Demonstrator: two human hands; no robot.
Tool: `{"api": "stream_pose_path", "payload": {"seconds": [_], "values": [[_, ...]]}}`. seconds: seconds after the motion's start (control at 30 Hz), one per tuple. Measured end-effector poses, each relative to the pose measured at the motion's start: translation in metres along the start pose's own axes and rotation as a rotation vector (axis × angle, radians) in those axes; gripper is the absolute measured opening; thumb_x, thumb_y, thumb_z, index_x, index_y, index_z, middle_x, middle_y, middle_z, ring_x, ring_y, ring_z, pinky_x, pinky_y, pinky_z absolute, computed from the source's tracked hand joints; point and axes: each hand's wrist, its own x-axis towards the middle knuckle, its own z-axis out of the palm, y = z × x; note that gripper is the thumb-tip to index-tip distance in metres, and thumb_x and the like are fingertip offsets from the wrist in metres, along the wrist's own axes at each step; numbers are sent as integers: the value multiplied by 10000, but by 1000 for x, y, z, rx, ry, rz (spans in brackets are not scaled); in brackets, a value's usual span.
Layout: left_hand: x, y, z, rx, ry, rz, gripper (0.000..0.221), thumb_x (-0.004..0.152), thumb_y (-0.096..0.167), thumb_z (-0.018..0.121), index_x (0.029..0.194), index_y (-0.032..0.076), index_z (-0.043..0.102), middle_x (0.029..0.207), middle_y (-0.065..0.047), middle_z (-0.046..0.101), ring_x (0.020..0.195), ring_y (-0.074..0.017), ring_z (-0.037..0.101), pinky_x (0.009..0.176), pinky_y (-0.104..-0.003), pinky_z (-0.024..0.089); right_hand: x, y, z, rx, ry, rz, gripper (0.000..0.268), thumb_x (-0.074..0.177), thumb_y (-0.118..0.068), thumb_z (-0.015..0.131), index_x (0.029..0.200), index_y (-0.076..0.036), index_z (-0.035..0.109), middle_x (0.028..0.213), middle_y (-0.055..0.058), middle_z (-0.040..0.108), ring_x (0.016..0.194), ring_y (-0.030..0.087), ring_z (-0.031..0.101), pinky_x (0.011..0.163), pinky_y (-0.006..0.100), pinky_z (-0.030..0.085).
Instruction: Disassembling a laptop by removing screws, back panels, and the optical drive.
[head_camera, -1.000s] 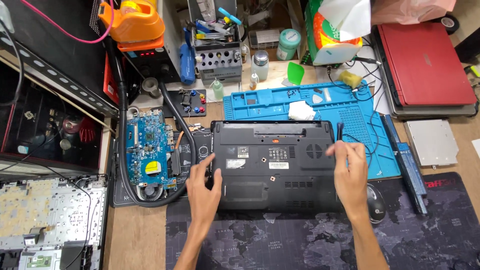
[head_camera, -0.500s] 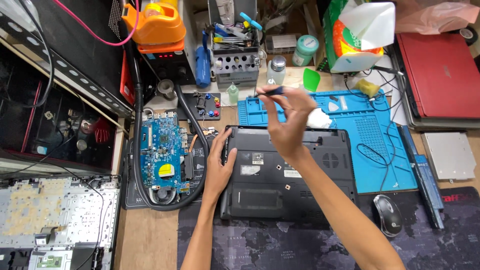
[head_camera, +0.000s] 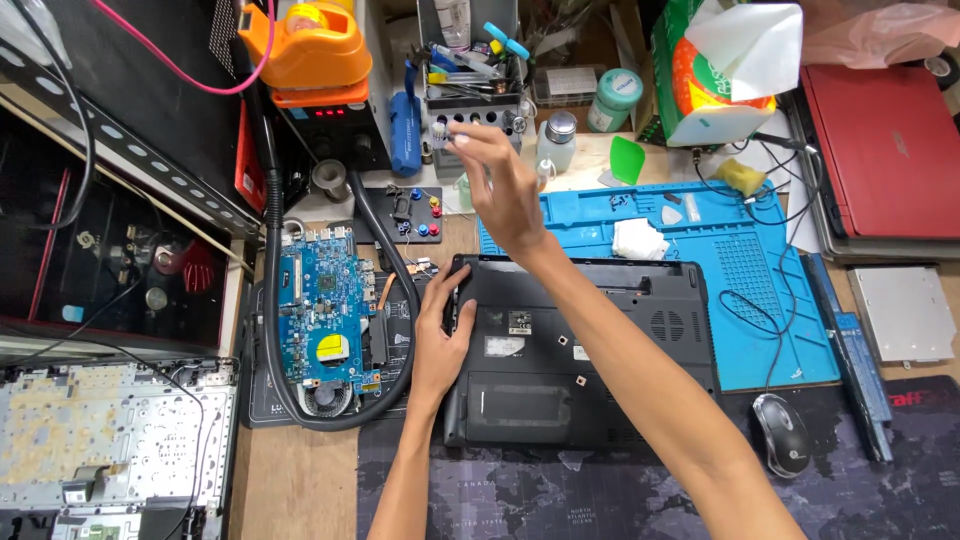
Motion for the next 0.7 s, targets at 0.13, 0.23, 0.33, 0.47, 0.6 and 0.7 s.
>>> {"api": "stream_pose_path", "payload": {"seconds": [0.13, 0.23, 0.33, 0.47, 0.6, 0.7], "values": [[0, -4, 0, 5, 15, 20, 421, 996, 90, 589, 1415, 136, 613, 1486, -214, 492, 1415, -447, 442, 1156, -569, 343, -3, 9, 3, 6, 10, 8, 299, 997, 16, 675, 1192, -173, 550, 1159, 54, 734, 917, 259, 772, 743, 357, 655], [-1, -6, 0, 7, 16, 30, 419, 995, 90, 590, 1410, 136, 614, 1480, -214, 499, 1417, -440, 444, 1156, -564, 347, -10, 13, 3, 24, -19, 40, 294, 1006, 21, 662, 1197, -173, 553, 1141, 79, 733, 909, 275, 769, 764, 390, 655], [-2, -4, 0, 21, 11, 38, 418, 991, 81, 593, 1405, 131, 616, 1472, -217, 504, 1415, -435, 449, 1156, -557, 350, -18, 18, 3, 11, -30, 56, 299, 1013, 15, 654, 1210, -185, 550, 1171, 70, 726, 942, 272, 763, 769, 389, 650], [-3, -6, 0, -6, 14, 32, 413, 999, 84, 584, 1408, 129, 618, 1481, -221, 502, 1412, -446, 446, 1151, -567, 349, -8, 4, -11, 15, 56, -18, 302, 1021, 31, 635, 1216, -159, 504, 1153, 96, 709, 984, 266, 740, 817, 372, 663], [-3, -6, 1, -18, 21, 44, 408, 1002, 92, 581, 1406, 128, 620, 1484, -214, 504, 1413, -446, 446, 1148, -571, 352, 14, -13, -33, 35, 148, -12, 326, 1044, 33, 602, 1253, -150, 432, 1142, 96, 683, 999, 245, 724, 845, 357, 657], [-3, -15, 2, 24, -16, -3, 422, 1027, 349, 519, 1409, 180, 576, 1585, -105, 434, 1513, -287, 369, 1194, -482, 324, 19, -22, -45, 219, 124, 75, 372, 1056, 113, 550, 1284, -101, 347, 1174, 228, 587, 1078, 315, 692, 878, 342, 658]]}}
